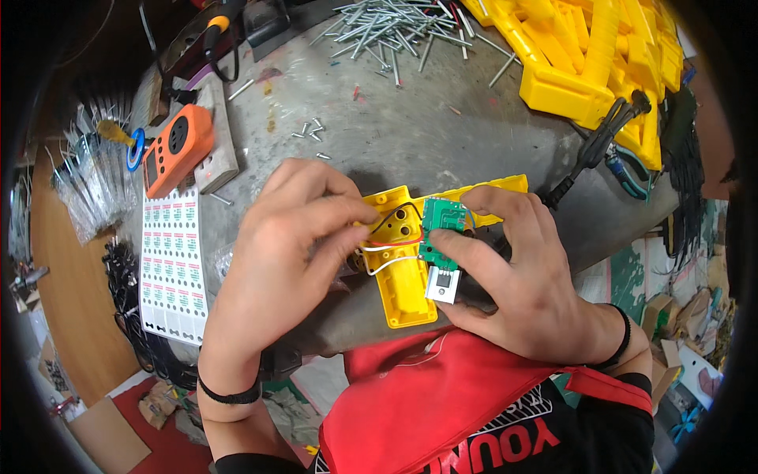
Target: Assembling components of a yellow handheld electronic device, including screwing housings together and soldering a wire to a PCB.
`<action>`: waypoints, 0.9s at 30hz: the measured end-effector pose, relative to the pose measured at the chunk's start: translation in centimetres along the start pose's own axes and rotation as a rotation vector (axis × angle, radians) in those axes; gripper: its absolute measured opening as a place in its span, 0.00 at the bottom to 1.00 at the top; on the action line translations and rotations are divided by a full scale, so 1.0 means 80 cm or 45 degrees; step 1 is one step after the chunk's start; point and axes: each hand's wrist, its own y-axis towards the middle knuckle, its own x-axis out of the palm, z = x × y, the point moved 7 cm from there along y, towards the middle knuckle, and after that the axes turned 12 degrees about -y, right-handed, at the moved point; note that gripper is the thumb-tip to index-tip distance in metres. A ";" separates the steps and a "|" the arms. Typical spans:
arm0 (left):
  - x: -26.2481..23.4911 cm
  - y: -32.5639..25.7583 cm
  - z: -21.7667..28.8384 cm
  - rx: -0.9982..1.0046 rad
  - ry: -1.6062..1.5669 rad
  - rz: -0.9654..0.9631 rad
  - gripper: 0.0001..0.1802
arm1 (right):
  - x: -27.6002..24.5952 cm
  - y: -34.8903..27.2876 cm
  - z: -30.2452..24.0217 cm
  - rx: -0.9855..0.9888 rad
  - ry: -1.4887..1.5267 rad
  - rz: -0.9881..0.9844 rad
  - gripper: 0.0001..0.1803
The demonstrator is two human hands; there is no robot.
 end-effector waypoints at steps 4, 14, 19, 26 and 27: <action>0.017 0.017 0.013 0.058 0.148 -0.251 0.12 | 0.006 -0.003 0.013 -0.004 0.083 0.045 0.34; 0.042 0.048 0.020 -0.160 0.351 -0.749 0.11 | 0.029 -0.020 0.030 -0.045 0.087 0.352 0.19; 0.055 0.055 0.023 -0.233 0.528 -0.889 0.13 | 0.035 -0.026 0.035 -0.011 0.135 0.431 0.15; 0.047 0.069 0.011 -0.331 0.314 -0.805 0.10 | 0.034 -0.029 0.039 -0.101 0.126 0.406 0.10; 0.052 0.069 0.015 -0.346 0.322 -0.810 0.10 | 0.034 -0.029 0.041 -0.100 0.143 0.409 0.10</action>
